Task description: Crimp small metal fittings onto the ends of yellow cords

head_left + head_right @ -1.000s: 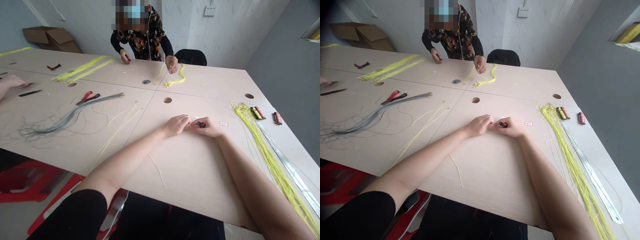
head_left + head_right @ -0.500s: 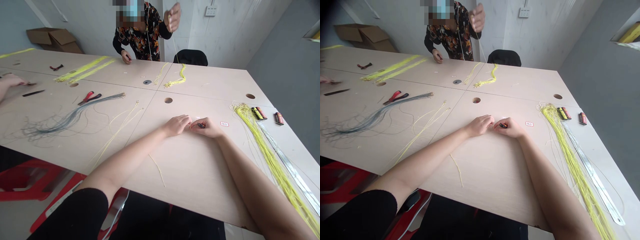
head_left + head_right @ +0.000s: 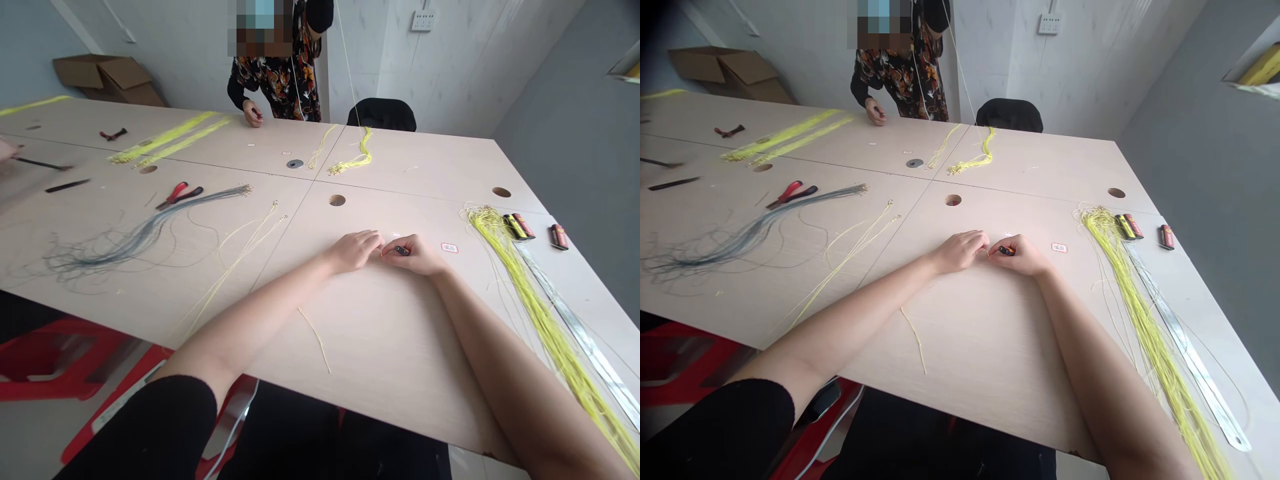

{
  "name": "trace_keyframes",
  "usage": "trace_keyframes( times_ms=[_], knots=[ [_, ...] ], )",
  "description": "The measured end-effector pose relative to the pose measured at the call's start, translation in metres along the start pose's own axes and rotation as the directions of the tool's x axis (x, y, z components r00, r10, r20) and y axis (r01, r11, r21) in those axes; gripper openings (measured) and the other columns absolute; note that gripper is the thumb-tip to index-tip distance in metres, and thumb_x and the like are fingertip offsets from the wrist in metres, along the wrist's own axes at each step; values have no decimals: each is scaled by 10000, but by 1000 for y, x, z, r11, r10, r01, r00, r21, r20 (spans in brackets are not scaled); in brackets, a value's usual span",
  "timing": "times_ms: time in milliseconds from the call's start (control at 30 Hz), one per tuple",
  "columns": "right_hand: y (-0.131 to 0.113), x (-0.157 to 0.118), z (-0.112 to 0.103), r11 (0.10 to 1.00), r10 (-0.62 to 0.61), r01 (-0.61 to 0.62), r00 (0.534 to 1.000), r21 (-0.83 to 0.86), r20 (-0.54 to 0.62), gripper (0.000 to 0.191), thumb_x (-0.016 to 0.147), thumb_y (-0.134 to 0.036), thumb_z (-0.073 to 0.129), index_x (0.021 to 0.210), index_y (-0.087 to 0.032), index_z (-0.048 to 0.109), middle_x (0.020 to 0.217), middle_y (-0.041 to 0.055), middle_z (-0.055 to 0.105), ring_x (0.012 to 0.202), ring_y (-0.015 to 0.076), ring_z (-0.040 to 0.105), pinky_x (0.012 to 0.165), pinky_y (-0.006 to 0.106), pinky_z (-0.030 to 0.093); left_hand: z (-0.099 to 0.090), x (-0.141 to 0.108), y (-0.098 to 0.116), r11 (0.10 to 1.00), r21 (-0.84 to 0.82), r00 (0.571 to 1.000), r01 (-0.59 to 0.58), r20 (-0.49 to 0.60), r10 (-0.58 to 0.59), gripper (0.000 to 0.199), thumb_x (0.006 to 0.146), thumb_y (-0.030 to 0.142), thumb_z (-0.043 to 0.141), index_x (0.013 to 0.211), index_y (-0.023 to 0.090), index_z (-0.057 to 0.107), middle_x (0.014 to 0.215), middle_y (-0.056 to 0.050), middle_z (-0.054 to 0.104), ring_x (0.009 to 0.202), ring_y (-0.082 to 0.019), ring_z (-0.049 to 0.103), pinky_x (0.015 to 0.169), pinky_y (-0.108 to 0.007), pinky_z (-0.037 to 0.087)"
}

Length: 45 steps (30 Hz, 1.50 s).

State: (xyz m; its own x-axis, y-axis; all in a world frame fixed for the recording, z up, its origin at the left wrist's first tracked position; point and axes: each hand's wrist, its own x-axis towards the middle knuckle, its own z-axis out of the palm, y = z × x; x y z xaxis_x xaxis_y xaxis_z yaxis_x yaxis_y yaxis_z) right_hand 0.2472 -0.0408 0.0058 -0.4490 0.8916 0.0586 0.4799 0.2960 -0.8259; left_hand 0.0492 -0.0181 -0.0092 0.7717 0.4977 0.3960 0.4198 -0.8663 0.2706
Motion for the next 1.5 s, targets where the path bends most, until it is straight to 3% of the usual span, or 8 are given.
trace_keyframes(
  times_ms=[333,567,700,800,967,1133,1267,1500],
  knots=[
    [0,1,1,1000,-8,7,1000,-27,-28,269,690,-376,580,731,-139,702,569,3,539,531,93,380,516,257,278,1,0,0,1000,1,1000,18,3,-18,133,867,89,350,852,185,442,826,-50,586,725,-145,525,646,-260,384],
    [-2,1,3,999,38,-38,996,0,-75,256,683,-354,563,725,-135,688,565,-11,491,535,88,350,521,258,268,0,1,4,980,-25,978,197,68,-195,169,904,189,346,1025,184,464,972,-50,635,770,-140,595,623,-248,378],
    [-3,1,5,997,76,-75,988,11,-131,244,704,-356,555,724,-139,664,549,-29,410,534,84,309,519,255,249,-8,4,8,926,-179,941,331,135,-310,237,899,194,320,1105,208,436,896,-10,659,773,-138,595,671,-254,409],
    [-4,2,6,995,95,-99,981,-12,-171,217,709,-345,553,679,-143,625,556,-34,379,540,84,301,521,253,244,-17,7,9,847,-345,913,404,202,-353,277,841,146,324,1082,225,437,886,14,666,673,-117,548,646,-253,419],
    [-6,3,6,992,115,-121,981,-29,-156,256,718,-388,543,672,-143,605,571,-27,400,560,92,319,530,252,254,-32,14,11,746,-451,870,491,305,-388,186,822,282,425,1000,238,455,772,35,612,608,-104,499,608,-242,403],
    [-4,4,7,991,128,-134,978,-23,-162,235,708,-360,526,702,-142,614,596,-13,473,588,104,382,555,246,297,-24,18,15,726,-474,865,499,216,-453,184,710,302,573,797,209,439,694,56,525,562,-78,439,554,-218,348],
    [-4,5,8,988,140,-149,969,-29,-202,213,699,-340,527,709,-144,612,612,-3,514,603,113,416,558,244,310,-10,17,17,768,-399,861,500,139,-489,199,687,246,539,593,182,376,563,56,432,546,-80,391,538,-230,298],
    [-7,6,8,988,142,-152,964,-30,-223,215,703,-346,524,688,-147,604,604,-7,497,597,111,403,553,247,310,1,10,22,844,-210,865,494,20,-501,112,712,232,506,619,185,466,610,31,547,580,-106,475,587,-248,336]
  ],
)
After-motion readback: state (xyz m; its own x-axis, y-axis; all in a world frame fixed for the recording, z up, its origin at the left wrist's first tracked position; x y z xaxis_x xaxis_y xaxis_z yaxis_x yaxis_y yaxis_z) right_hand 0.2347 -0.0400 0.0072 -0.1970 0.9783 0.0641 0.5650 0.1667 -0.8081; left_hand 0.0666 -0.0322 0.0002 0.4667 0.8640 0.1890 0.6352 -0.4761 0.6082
